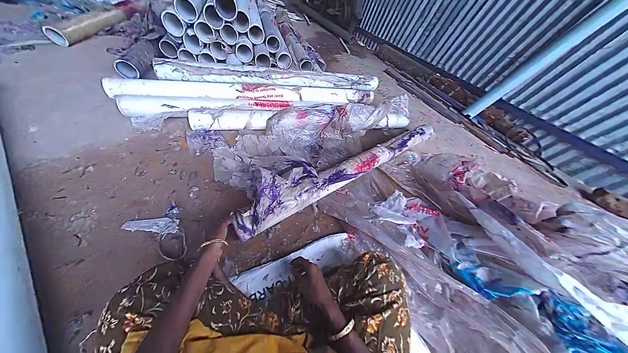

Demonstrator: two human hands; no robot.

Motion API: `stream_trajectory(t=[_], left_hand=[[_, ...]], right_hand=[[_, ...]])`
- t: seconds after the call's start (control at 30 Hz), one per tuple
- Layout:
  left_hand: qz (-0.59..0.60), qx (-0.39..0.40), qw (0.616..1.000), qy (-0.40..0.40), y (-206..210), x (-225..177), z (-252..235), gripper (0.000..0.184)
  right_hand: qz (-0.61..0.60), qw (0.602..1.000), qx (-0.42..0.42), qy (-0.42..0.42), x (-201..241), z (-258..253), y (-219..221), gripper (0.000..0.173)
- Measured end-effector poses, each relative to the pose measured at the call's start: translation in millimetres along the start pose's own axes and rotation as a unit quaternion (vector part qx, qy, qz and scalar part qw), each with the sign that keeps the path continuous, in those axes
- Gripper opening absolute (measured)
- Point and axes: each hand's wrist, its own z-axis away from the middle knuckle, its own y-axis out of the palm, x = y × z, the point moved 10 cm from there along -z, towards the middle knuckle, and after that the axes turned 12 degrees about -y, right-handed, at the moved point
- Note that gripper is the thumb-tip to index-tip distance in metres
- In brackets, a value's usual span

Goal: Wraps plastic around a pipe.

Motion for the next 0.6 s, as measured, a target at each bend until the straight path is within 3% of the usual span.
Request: stream_trajectory(t=[0.07,0.13,0.3,0.37,0.47,0.6], left_hand=[[-0.135,-0.021,0.989,0.051,-16,-19,-9,0.041],[-0.260,-0.024,0.964,0.054,-23,-36,-13,0.048],[-0.329,0.022,0.943,0.055,-1,-54,-32,0.047],[-0.333,0.035,0.941,0.054,0,-53,-36,0.043],[-0.320,0.062,0.944,0.049,-4,-53,-36,0.043],[-0.322,0.075,0.943,0.049,0,-52,-35,0.054]], right_hand=[[0.026,0.996,-0.077,-0.036,28,0,-26,0.029],[0.056,0.982,-0.146,-0.105,69,-12,-56,0.025],[0.167,0.929,-0.189,-0.272,203,-96,-98,0.023],[0.226,0.924,-0.137,-0.278,241,-150,-83,0.022],[0.340,0.913,0.019,-0.225,258,-217,-21,0.030],[0.517,0.825,0.209,-0.089,199,-272,75,0.043]])
